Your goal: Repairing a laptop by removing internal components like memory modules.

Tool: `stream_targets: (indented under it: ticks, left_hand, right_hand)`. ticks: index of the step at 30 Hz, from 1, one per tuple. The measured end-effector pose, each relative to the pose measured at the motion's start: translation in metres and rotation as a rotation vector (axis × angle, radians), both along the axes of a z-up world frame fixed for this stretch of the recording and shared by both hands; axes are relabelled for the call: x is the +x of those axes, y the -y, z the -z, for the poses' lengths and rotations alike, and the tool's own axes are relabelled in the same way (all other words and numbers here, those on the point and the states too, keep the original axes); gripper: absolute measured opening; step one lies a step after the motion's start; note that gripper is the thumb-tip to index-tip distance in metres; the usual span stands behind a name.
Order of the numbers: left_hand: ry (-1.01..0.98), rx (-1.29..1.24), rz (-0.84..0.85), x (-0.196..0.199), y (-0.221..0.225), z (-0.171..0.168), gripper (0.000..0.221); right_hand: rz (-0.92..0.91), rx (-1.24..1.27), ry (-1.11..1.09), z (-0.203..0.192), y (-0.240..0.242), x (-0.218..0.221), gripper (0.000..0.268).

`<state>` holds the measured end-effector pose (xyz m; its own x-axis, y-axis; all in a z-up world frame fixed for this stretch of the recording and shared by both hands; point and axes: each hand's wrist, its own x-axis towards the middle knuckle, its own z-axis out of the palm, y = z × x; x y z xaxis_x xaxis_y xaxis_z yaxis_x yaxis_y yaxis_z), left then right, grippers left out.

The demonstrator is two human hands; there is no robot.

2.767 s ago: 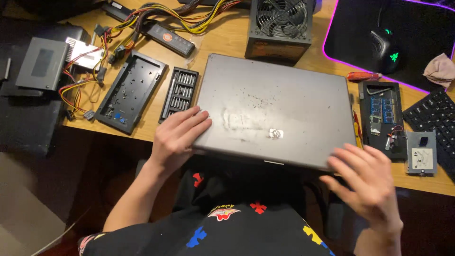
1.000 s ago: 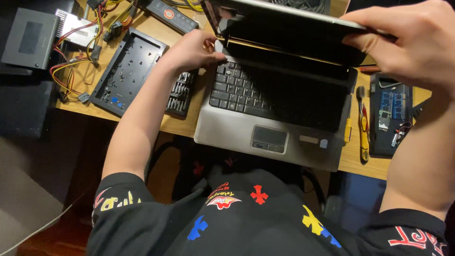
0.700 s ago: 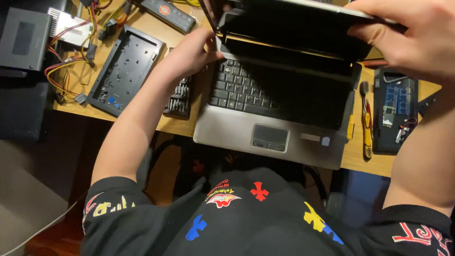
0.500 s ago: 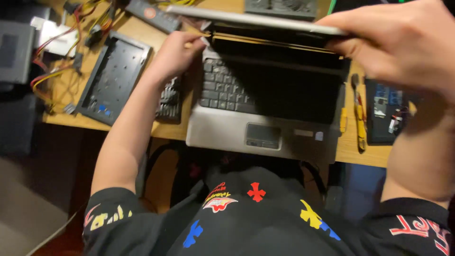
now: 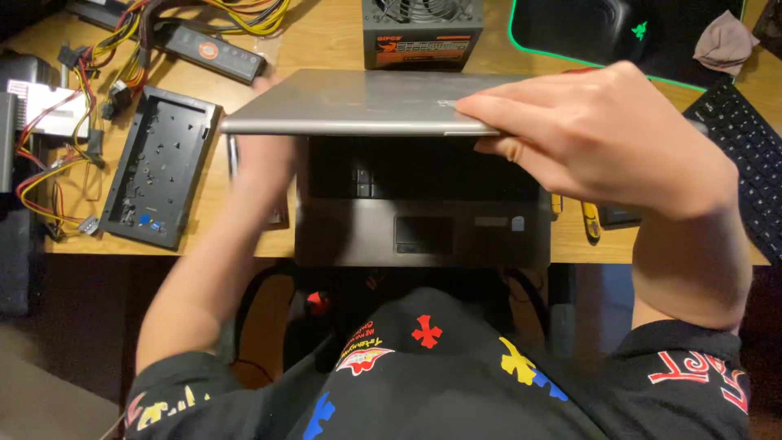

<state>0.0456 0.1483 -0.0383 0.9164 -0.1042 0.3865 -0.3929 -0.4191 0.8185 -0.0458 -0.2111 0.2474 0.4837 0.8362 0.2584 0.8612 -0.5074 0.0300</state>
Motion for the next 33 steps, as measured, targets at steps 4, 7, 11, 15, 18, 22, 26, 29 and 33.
stream_targets:
  ticks: [4,7,11,15,18,22,26,29,33]
  left_hand:
    - [-0.343,0.414,-0.427,-0.081,0.119,-0.071,0.049]
    - [0.515,0.927,0.179,-0.078,0.18,-0.071,0.024]
    - [0.363,0.203,0.451,-0.043,0.234,-0.088,0.023]
    - [0.041,-0.131,0.628,-0.026,0.253,-0.073,0.013]
    - [0.141,-0.143,0.614,-0.027,0.251,-0.069,0.014]
    - [0.116,-0.172,0.578,-0.033,0.265,-0.078,0.014]
    - [0.0,-0.156,0.537,-0.035,0.272,-0.087,0.013]
    - [-0.146,-0.287,0.569,-0.035,0.285,-0.081,0.019]
    - [0.071,-0.064,0.599,-0.021,0.273,-0.043,0.029]
  right_hand:
    - [0.01,0.021,-0.038,-0.002,0.002,0.008,0.035]
    - [0.004,0.006,-0.074,0.002,0.007,0.009,0.033]
    - [0.021,0.014,-0.067,0.006,0.011,0.009,0.033]
    - [0.022,0.075,-0.071,0.009,0.013,0.013,0.034]
    - [0.003,0.071,-0.088,0.01,0.015,0.017,0.034]
    - [0.007,0.043,-0.094,-0.001,0.009,0.02,0.035]
    - [0.021,0.022,-0.086,-0.004,0.006,0.02,0.034]
    - [0.013,0.021,-0.088,-0.004,0.006,0.02,0.034]
    - [-0.037,0.061,-0.079,-0.005,0.007,0.021,0.034]
